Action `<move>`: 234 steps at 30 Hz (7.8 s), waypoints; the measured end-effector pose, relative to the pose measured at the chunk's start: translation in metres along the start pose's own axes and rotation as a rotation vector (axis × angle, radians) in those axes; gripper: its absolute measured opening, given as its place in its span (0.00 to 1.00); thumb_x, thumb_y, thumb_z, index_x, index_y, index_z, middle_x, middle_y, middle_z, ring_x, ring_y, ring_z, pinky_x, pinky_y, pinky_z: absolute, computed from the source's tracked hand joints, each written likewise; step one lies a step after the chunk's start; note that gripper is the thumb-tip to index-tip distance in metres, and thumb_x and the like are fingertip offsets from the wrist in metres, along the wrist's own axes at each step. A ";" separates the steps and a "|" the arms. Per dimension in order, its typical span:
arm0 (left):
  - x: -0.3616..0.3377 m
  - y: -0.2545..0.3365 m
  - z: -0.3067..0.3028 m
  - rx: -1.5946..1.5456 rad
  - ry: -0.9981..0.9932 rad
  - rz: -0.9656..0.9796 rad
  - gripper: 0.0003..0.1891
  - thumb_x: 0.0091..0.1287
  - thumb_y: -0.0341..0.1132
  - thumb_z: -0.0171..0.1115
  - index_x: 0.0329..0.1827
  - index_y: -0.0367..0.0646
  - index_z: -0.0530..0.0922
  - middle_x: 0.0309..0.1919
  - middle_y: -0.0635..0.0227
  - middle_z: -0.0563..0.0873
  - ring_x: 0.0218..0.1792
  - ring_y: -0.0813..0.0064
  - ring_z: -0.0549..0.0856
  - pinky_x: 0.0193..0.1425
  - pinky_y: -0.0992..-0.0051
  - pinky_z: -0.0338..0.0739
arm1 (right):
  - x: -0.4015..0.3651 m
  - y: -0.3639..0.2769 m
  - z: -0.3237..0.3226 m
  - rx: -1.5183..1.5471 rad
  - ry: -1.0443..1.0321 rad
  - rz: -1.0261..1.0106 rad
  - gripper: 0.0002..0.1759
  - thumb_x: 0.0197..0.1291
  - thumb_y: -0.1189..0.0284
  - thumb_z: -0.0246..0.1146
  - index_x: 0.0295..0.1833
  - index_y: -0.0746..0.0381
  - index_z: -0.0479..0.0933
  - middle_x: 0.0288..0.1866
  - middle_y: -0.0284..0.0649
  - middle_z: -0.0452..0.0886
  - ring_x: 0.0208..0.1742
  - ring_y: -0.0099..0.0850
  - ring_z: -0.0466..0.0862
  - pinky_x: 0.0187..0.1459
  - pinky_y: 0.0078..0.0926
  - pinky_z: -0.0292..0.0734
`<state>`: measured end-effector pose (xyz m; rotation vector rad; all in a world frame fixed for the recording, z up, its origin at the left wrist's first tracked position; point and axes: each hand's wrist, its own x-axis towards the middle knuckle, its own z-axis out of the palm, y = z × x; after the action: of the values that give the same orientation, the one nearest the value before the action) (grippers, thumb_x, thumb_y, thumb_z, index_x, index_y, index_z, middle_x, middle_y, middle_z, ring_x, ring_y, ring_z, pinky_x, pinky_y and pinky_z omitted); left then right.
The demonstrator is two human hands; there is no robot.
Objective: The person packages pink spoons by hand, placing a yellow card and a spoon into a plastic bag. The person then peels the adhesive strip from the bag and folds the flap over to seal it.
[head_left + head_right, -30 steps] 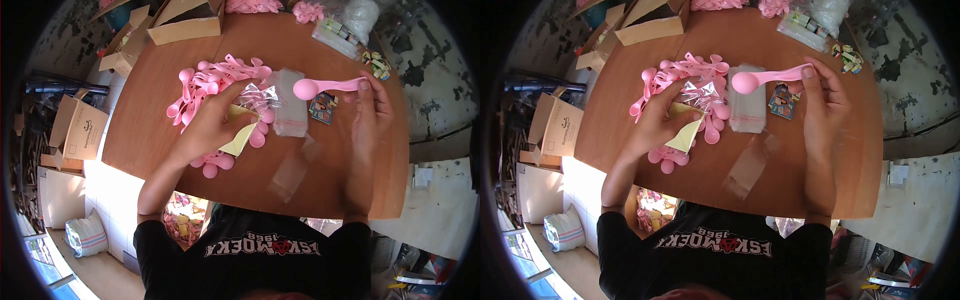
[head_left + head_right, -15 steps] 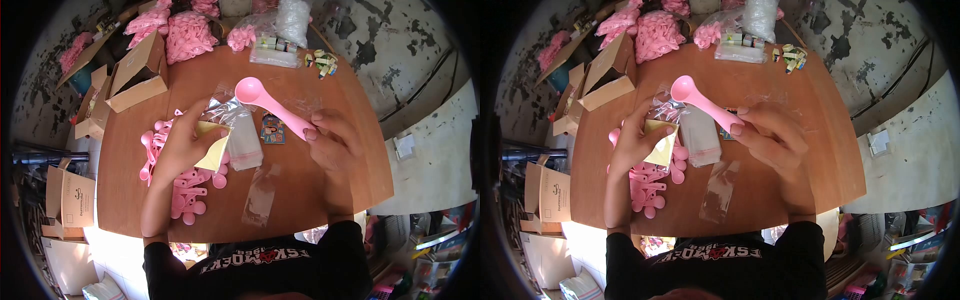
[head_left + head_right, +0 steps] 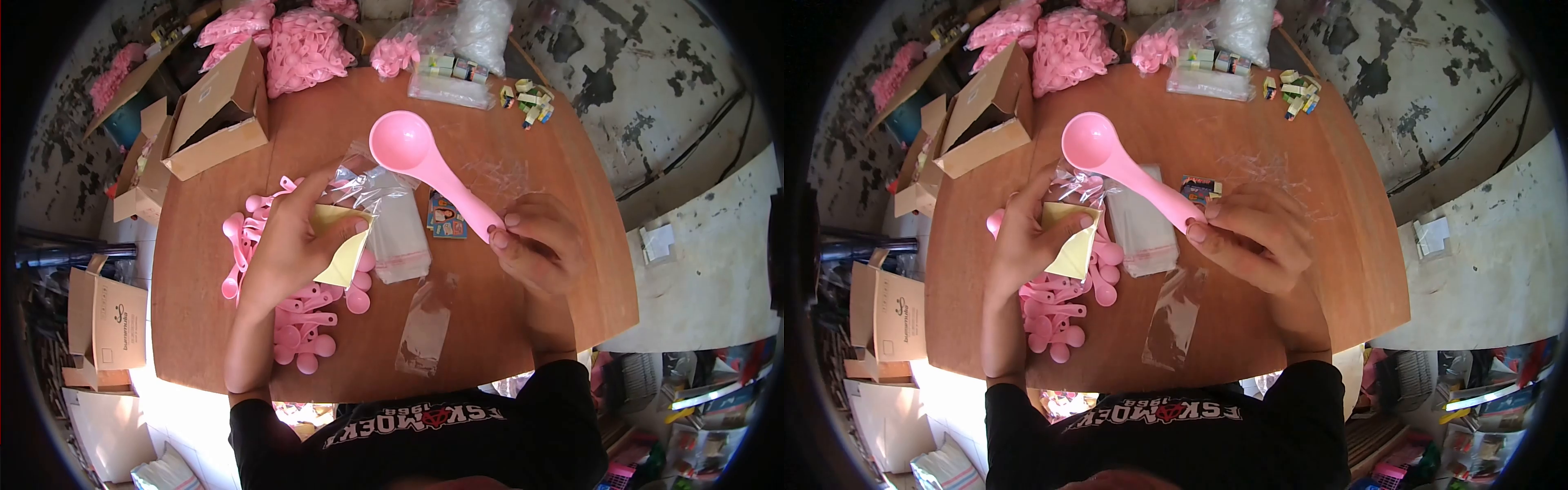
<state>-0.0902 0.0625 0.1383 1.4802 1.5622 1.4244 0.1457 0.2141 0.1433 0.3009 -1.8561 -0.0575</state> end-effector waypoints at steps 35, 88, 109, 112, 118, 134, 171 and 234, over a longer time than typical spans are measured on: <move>0.002 -0.004 0.022 0.109 -0.324 0.084 0.32 0.61 0.25 0.71 0.70 0.37 0.70 0.51 0.59 0.86 0.48 0.73 0.88 0.48 0.73 0.80 | 0.000 -0.018 0.016 0.357 0.347 1.026 0.10 0.64 0.80 0.66 0.50 0.69 0.79 0.37 0.43 0.86 0.29 0.22 0.84 0.29 0.15 0.77; -0.015 0.006 0.032 0.397 -0.507 0.377 0.17 0.64 0.25 0.64 0.56 0.38 0.78 0.23 0.53 0.83 0.21 0.56 0.82 0.25 0.63 0.74 | 0.012 -0.039 0.019 0.212 -0.473 0.744 0.08 0.37 0.83 0.64 0.27 0.63 0.75 0.28 0.39 0.78 0.28 0.36 0.80 0.33 0.31 0.75; -0.026 0.023 0.026 0.014 -0.112 0.348 0.24 0.69 0.27 0.62 0.69 0.41 0.72 0.33 0.58 0.90 0.33 0.76 0.89 0.30 0.77 0.79 | 0.024 -0.014 -0.112 1.160 0.159 0.601 0.02 0.55 0.76 0.65 0.35 0.61 0.80 0.41 0.36 0.79 0.29 0.28 0.79 0.34 0.25 0.75; -0.024 0.020 0.028 -0.040 -0.108 0.292 0.26 0.70 0.27 0.62 0.71 0.40 0.69 0.29 0.61 0.88 0.31 0.82 0.85 0.35 0.81 0.77 | -0.031 0.041 -0.096 0.669 -0.305 1.357 0.07 0.56 0.72 0.71 0.39 0.60 0.82 0.38 0.37 0.84 0.36 0.31 0.84 0.44 0.26 0.78; -0.019 0.015 0.027 -0.149 -0.126 0.138 0.29 0.71 0.27 0.62 0.73 0.38 0.64 0.32 0.68 0.86 0.36 0.86 0.81 0.41 0.82 0.73 | -0.145 0.060 -0.090 -0.240 -0.337 1.372 0.14 0.63 0.72 0.67 0.50 0.69 0.82 0.50 0.41 0.86 0.51 0.29 0.84 0.53 0.24 0.78; -0.022 0.011 0.044 -0.212 -0.236 0.153 0.40 0.67 0.29 0.66 0.79 0.40 0.54 0.58 0.52 0.82 0.57 0.70 0.83 0.62 0.70 0.75 | 0.030 -0.044 0.011 0.463 -0.164 0.864 0.08 0.60 0.76 0.69 0.43 0.67 0.83 0.38 0.41 0.86 0.40 0.27 0.84 0.43 0.24 0.76; -0.007 -0.005 0.039 -0.211 0.017 0.203 0.15 0.76 0.33 0.58 0.60 0.34 0.78 0.48 0.61 0.87 0.48 0.78 0.85 0.51 0.78 0.79 | 0.018 -0.020 0.026 0.769 -0.258 1.174 0.10 0.65 0.77 0.66 0.49 0.71 0.82 0.43 0.38 0.86 0.43 0.20 0.83 0.46 0.19 0.80; -0.014 0.010 0.002 -0.372 -0.201 0.225 0.16 0.57 0.17 0.72 0.49 0.30 0.81 0.50 0.58 0.85 0.47 0.74 0.87 0.48 0.78 0.86 | 0.022 -0.027 0.023 0.839 -0.272 0.852 0.17 0.52 0.84 0.73 0.49 0.69 0.83 0.52 0.45 0.82 0.48 0.28 0.85 0.48 0.24 0.82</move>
<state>-0.0820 0.0478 0.1433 1.5453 0.9715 1.5357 0.1226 0.1799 0.1513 0.0407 -2.0529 1.3349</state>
